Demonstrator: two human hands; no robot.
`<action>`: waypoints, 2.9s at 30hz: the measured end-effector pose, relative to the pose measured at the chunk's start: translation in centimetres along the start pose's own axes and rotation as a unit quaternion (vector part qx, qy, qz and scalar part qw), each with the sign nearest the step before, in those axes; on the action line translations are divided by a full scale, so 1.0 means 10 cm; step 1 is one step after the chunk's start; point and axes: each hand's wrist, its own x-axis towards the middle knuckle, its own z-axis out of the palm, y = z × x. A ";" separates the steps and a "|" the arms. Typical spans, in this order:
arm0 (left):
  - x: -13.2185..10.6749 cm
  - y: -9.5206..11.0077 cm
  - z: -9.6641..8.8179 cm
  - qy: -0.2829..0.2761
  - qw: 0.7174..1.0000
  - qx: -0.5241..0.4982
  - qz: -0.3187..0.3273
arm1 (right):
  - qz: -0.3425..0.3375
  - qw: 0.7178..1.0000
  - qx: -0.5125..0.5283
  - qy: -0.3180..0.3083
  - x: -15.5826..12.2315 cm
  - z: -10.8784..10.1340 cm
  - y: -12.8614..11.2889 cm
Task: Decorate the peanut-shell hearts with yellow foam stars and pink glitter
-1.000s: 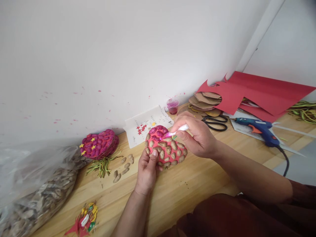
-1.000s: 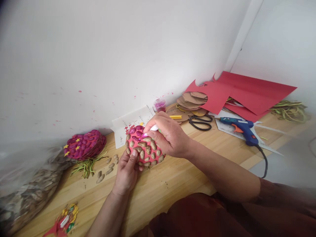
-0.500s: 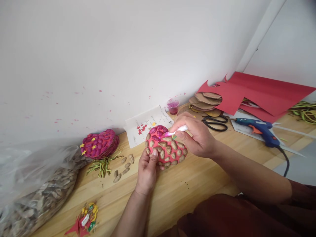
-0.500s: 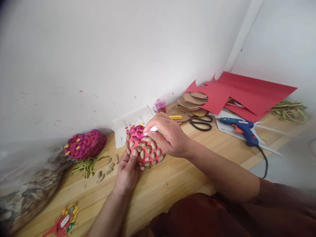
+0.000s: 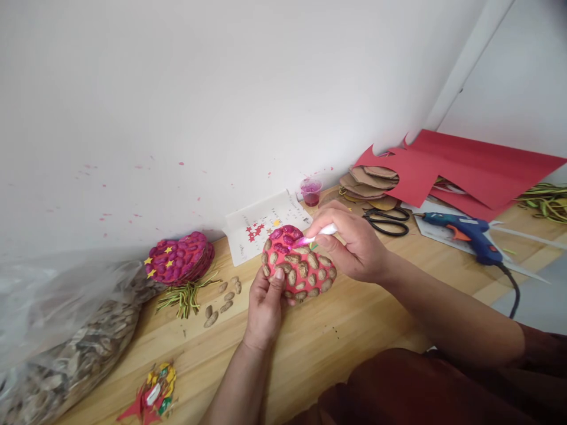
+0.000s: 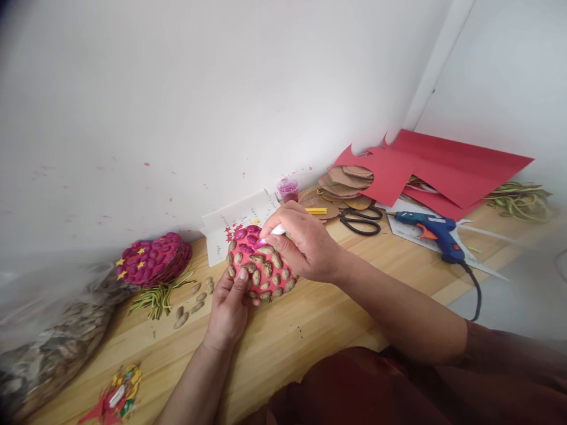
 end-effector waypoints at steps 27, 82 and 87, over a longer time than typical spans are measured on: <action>-0.01 -0.02 -0.02 -0.002 0.999 0.032 -0.003 | 0.001 1.000 0.001 -0.011 -0.01 0.04 0.00; 0.02 -0.02 0.00 0.047 0.998 0.046 -0.025 | 0.046 0.998 -0.027 0.027 -0.02 0.03 0.05; 0.05 0.02 0.02 0.068 0.997 0.026 -0.035 | 0.147 0.981 -0.015 0.123 0.01 -0.06 0.20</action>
